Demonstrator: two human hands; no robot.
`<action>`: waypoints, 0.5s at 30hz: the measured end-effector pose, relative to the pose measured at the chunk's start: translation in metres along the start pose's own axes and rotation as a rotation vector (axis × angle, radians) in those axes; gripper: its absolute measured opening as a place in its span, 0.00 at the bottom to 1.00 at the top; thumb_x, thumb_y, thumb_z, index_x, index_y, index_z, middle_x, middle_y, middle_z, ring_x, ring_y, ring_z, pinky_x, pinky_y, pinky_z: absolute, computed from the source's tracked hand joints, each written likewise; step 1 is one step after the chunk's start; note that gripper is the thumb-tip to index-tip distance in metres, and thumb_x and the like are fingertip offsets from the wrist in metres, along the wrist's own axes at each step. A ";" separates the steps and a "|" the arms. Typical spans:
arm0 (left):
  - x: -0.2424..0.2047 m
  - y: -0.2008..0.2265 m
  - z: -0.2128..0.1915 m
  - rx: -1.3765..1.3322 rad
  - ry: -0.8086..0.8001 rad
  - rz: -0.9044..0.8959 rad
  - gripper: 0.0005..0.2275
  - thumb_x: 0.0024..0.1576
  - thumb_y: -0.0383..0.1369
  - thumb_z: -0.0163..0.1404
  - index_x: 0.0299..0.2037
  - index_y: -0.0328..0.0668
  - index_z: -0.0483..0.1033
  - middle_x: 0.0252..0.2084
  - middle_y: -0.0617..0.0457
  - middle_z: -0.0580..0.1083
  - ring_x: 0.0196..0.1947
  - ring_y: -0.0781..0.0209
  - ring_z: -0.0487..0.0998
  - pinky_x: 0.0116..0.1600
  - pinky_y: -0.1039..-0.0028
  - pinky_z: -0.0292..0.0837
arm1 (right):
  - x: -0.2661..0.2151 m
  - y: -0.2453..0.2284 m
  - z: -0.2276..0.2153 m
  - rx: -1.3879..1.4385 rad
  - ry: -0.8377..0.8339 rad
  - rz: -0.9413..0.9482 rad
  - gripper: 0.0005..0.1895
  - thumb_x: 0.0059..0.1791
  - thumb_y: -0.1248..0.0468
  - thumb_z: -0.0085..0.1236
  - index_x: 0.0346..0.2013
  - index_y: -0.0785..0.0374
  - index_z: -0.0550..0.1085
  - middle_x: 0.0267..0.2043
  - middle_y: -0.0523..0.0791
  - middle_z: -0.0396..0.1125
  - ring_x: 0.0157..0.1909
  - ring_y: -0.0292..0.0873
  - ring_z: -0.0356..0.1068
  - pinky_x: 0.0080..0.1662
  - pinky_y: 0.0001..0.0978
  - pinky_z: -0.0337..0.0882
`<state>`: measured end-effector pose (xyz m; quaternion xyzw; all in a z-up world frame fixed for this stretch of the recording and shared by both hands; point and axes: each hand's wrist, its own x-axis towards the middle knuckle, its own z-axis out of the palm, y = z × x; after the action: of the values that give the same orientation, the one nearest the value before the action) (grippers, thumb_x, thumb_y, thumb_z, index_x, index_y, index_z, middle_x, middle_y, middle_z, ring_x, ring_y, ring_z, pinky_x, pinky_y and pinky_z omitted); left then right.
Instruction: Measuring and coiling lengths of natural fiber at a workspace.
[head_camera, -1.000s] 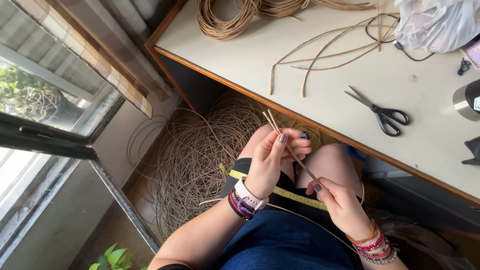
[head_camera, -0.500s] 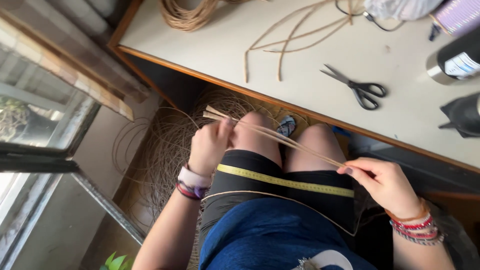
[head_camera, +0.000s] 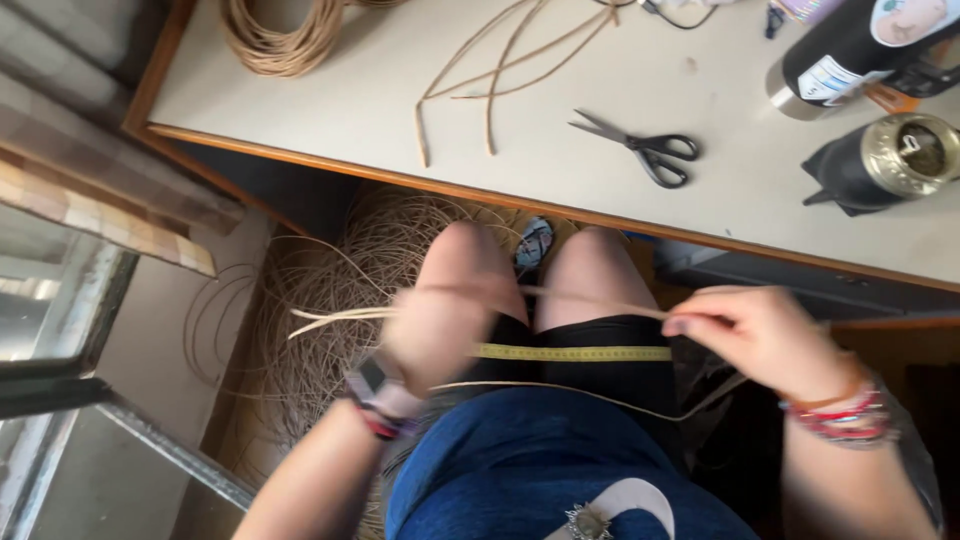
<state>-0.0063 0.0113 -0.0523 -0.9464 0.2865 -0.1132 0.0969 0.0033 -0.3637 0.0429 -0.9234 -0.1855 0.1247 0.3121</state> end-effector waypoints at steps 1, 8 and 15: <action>0.002 -0.019 -0.014 -0.004 0.003 0.007 0.21 0.61 0.28 0.42 0.67 0.41 0.66 0.18 0.69 0.64 0.11 0.70 0.58 0.17 0.73 0.54 | -0.008 0.006 -0.010 -0.001 0.003 0.008 0.10 0.48 0.59 0.58 0.34 0.52 0.86 0.38 0.34 0.83 0.41 0.31 0.81 0.49 0.24 0.72; 0.001 -0.058 -0.040 -0.442 -0.180 -0.271 0.16 0.62 0.42 0.43 0.58 0.50 0.64 0.45 0.45 0.72 0.43 0.38 0.73 0.45 0.51 0.63 | -0.010 -0.002 -0.013 -0.010 0.002 0.055 0.10 0.49 0.59 0.58 0.34 0.53 0.86 0.37 0.33 0.84 0.35 0.29 0.79 0.41 0.23 0.71; 0.043 0.066 -0.091 -0.644 0.026 0.023 0.09 0.66 0.42 0.45 0.43 0.47 0.71 0.21 0.54 0.77 0.15 0.47 0.78 0.15 0.57 0.67 | 0.028 -0.059 0.031 0.001 -0.110 -0.215 0.06 0.49 0.64 0.56 0.31 0.58 0.80 0.29 0.39 0.77 0.30 0.40 0.75 0.38 0.33 0.70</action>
<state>-0.0306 -0.0776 0.0254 -0.9235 0.3197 -0.0276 -0.2101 0.0019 -0.2926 0.0525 -0.8899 -0.3000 0.1411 0.3134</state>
